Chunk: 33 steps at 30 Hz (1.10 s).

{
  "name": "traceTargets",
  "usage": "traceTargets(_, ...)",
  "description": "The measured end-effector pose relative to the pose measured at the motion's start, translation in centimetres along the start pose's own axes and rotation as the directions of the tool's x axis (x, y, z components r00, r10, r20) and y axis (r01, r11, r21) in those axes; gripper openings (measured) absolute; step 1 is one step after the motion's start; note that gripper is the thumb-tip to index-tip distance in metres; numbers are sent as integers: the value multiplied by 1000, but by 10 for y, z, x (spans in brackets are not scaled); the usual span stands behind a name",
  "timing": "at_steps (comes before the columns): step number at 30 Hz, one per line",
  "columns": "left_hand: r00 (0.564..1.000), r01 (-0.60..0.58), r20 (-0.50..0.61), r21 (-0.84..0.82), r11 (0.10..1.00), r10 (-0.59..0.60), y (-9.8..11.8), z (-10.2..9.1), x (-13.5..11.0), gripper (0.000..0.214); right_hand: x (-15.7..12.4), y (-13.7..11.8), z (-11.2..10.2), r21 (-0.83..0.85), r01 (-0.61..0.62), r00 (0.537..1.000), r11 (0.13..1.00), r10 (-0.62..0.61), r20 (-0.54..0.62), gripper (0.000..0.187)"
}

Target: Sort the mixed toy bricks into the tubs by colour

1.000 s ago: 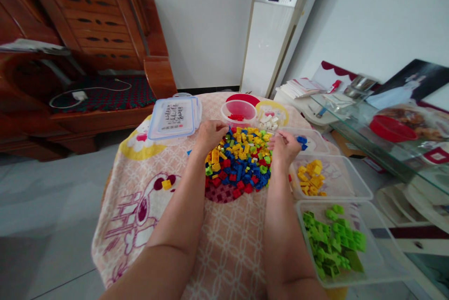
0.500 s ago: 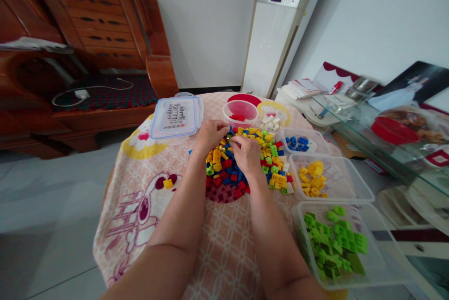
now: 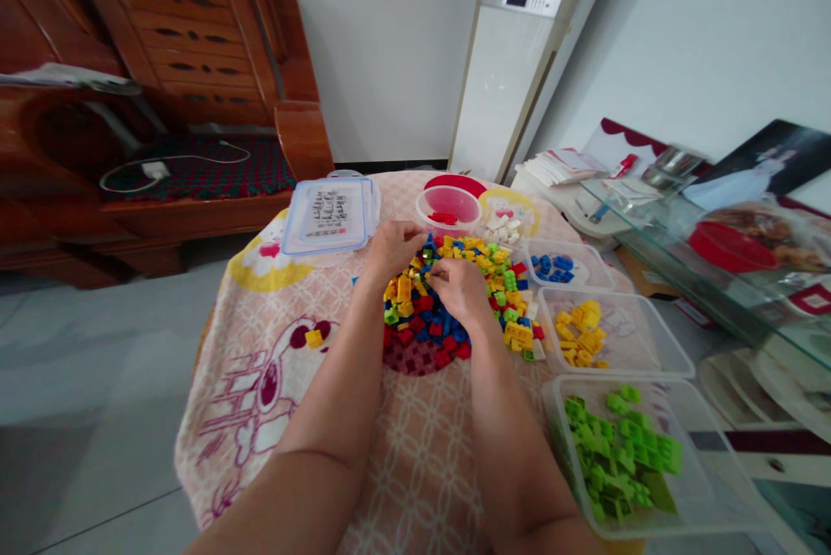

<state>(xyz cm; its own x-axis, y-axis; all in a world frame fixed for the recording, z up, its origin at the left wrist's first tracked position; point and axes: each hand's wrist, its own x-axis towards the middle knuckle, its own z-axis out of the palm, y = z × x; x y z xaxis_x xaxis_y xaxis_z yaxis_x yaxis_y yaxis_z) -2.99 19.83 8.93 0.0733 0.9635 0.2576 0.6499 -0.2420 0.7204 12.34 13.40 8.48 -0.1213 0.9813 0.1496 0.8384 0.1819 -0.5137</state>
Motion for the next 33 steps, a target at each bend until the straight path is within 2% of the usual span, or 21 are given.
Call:
traceTargets(4, 1000, -10, -6, -4, 1000, 10, 0, 0, -1, 31, 4, 17, -3, 176, -24, 991, 984, 46, -122, 13)
traceTargets(7, 1000, -18, -5, -3, 1000, 18, 0, 1, -1, 32, 6, 34, -4, 308, -47, 969, 950, 119, -219, 18)
traceTargets(13, 1000, -2, 6, -10, 1000, 2, -2, 2, -1, 32, 8, 65, -10, 533, -132, 874, 836, 352, -335, 37)
traceTargets(16, 1000, -3, 9, -14, 1000, 3, -1, 2, -1, 33, 7, 76, -16, 588, -185, 793, 787, 473, -384, 43)
traceTargets(18, 1000, -1, 15, -21, 1000, 1, 0, 2, -2, 34, 5, 83, -21, 578, -213, 715, 788, 529, -457, 44)
traceTargets(21, 1000, 6, 19, -21, 1000, -6, 2, 2, -2, 33, 2, 90, -28, 478, -255, 570, 840, 530, -628, 48)
traceTargets(22, 1000, 9, 19, -17, 1000, -9, 2, 1, -2, 33, 0, 91, -31, 440, -270, 530, 856, 514, -674, 49)
traceTargets(23, 1000, 12, 18, -13, 1000, -11, 2, 2, -2, 32, -1, 92, -33, 410, -281, 510, 868, 497, -703, 51)
traceTargets(24, 1000, 13, 19, -10, 1000, -13, 2, 2, -2, 32, -1, 91, -34, 391, -289, 508, 874, 486, -711, 51)
traceTargets(26, 1000, 12, 23, -13, 1000, -12, 1, 3, -1, 32, -2, 88, -36, 383, -298, 539, 874, 486, -688, 49)
traceTargets(29, 1000, 1, 26, -28, 1000, -1, -1, 4, -1, 34, 1, 81, -32, 391, -252, 618, 885, 458, -639, 42)
traceTargets(33, 1000, 1, 21, -41, 999, 0, -2, 5, -1, 35, 6, 67, -18, 385, -135, 744, 913, 350, -569, 36)
